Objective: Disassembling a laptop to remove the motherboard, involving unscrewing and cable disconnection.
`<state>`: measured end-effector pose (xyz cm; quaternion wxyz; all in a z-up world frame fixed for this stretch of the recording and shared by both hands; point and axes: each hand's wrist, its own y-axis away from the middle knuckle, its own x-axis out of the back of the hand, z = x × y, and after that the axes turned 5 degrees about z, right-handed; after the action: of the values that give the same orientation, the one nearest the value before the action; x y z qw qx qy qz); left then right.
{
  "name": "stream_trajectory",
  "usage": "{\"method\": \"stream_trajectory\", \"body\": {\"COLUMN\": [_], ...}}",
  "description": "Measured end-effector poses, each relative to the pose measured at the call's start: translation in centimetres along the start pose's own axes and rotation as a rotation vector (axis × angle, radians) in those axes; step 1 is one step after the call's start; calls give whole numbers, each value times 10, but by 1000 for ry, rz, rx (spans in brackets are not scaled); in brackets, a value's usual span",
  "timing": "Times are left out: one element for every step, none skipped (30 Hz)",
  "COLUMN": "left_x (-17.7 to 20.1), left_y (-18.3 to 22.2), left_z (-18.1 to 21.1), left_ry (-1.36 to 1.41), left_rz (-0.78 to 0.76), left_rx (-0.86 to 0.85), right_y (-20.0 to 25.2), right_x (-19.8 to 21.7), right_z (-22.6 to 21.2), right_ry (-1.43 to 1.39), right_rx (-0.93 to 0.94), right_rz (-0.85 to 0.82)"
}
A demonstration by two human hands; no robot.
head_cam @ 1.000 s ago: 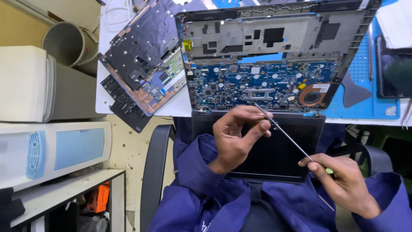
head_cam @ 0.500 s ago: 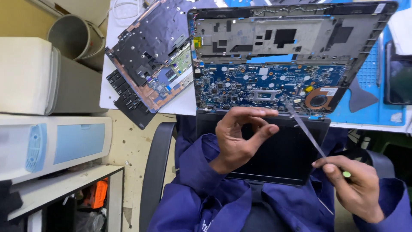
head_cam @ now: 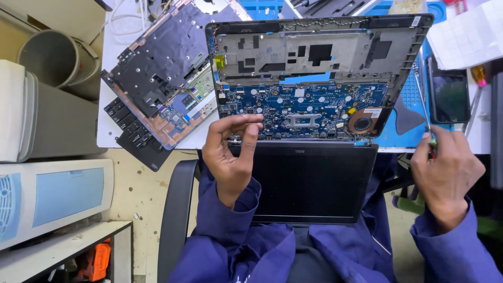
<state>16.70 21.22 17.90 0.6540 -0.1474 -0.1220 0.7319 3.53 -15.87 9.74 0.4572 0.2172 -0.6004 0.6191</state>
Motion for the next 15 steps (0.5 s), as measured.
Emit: {"method": "stream_trajectory", "body": {"left_x": [2,3,5,7,10,13,16,18,21,23,25,26,28,28,28], "left_y": [-1,-3,-6,-8,-11,-14,-16,-19,-22,-25,-27,-28,-29,-29,-27], "left_z": [-2,-3,-4,-5,-10,-15,-19,-22,-26,-29,-34,-40,-44,-49,-54], "left_ry": [-66,-68,-170,-272,-273,-385,-498,-501,-510,-519,-518,-433,-351,-352,-265], "left_rz": [15,14,34,53,54,84,113,112,112,112,114,102,91,95,82], "left_rx": [-19,-18,-97,-176,-173,-222,-269,-263,-246,-229,-229,-176,-120,-117,-36], "right_y": [-4,-4,-5,-6,-4,-3,-1,-1,0,1,-1,-2,-3,-13,-20], "right_x": [-2,-5,-8,-11,-11,-12,-12,-9,-7,-5,2,8,15,30,47], "right_z": [-1,0,2,3,3,4,4,5,6,7,5,3,2,-4,-11], "right_ry": [75,74,75,76,76,71,66,65,82,98,99,-44,-188,-190,-437], "right_rx": [8,8,22,35,37,39,42,45,52,60,61,33,8,12,-19], "right_rz": [-3,-5,1,7,4,2,-3,-8,8,25,26,56,82,80,2]}}
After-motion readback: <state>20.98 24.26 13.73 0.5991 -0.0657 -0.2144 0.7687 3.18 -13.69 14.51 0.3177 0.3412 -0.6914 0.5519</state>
